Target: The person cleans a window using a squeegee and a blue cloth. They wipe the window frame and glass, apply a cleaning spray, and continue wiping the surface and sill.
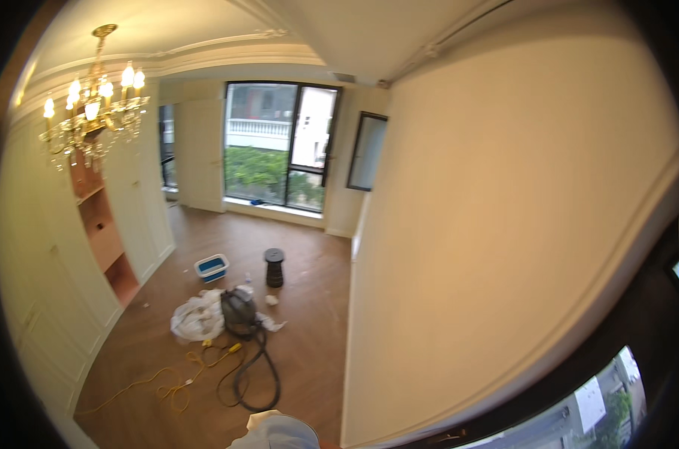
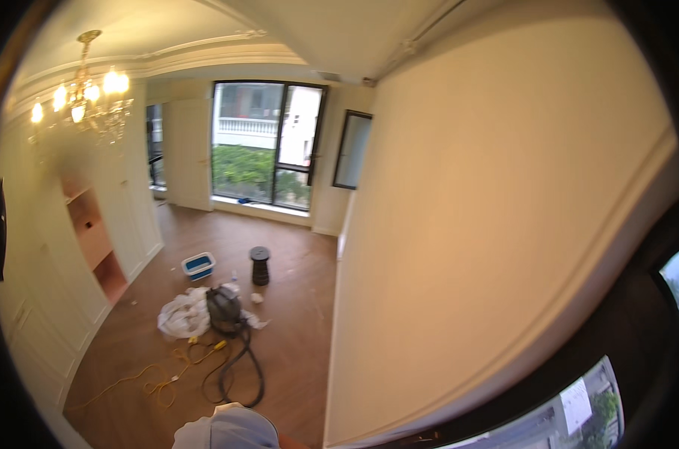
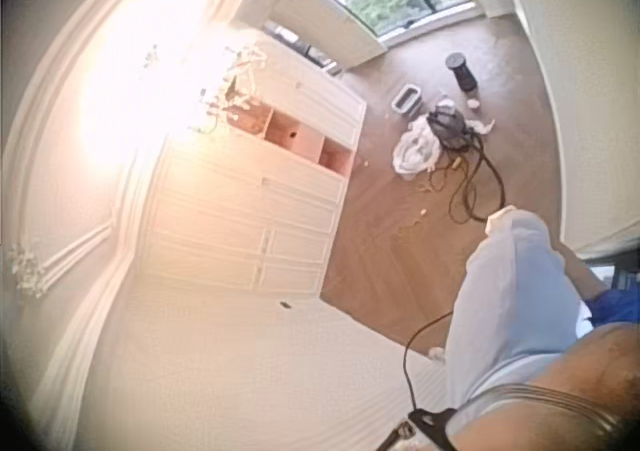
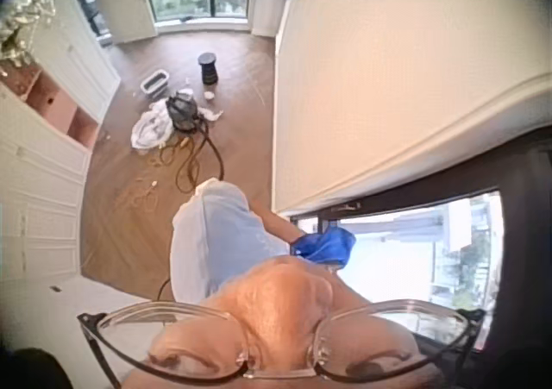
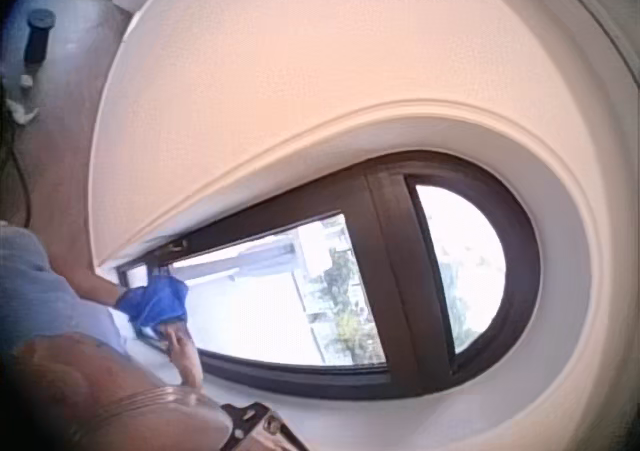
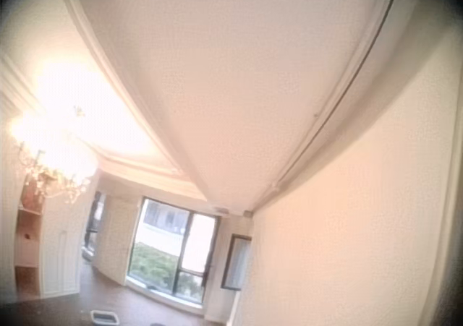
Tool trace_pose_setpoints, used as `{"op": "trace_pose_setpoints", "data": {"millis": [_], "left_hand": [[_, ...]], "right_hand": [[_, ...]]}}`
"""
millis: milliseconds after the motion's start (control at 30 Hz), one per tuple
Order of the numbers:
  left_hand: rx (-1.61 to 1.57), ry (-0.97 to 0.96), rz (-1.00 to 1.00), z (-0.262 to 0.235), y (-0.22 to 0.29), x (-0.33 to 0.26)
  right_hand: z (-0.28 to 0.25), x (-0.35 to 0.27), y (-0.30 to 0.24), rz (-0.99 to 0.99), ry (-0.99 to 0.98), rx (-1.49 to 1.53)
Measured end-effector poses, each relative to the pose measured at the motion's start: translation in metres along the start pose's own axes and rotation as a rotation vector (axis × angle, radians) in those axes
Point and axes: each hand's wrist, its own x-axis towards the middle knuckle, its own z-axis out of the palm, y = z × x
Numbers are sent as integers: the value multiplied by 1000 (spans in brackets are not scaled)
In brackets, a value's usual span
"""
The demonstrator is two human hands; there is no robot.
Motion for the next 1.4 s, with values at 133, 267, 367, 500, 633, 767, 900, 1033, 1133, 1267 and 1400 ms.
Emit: {"op": "trace_pose_setpoints", "data": {"millis": [133,267,367,500,633,767,900,1033,1133,1267,1400], "left_hand": [[22,176,-114,-13,-2,-23],[23,251,-129,-21,-4,-28],[11,278,-125,-25,-3,-37],[-26,292,-111,-33,-1,-47],[-127,250,-87,-33,-12,-36],[-484,315,-283,-10,-67,-20],[-671,738,-390,-56,-64,-11],[-181,956,315,-116,48,114],[343,965,755,-88,114,227],[1022,1007,757,-85,149,311],[815,508,709,-37,152,344]], "right_hand": [[15,60,7,-350,-78,-81],[-23,44,-3,-229,-128,108],[-44,13,-12,-134,-59,257],[-55,-12,-10,-70,136,376],[-39,-34,38,45,281,549],[29,-75,121,234,556,868],[38,-4,47,133,429,606],[27,-35,30,75,470,557],[67,-91,61,251,579,653],[121,-102,69,326,642,686],[140,-107,78,424,692,730]]}}
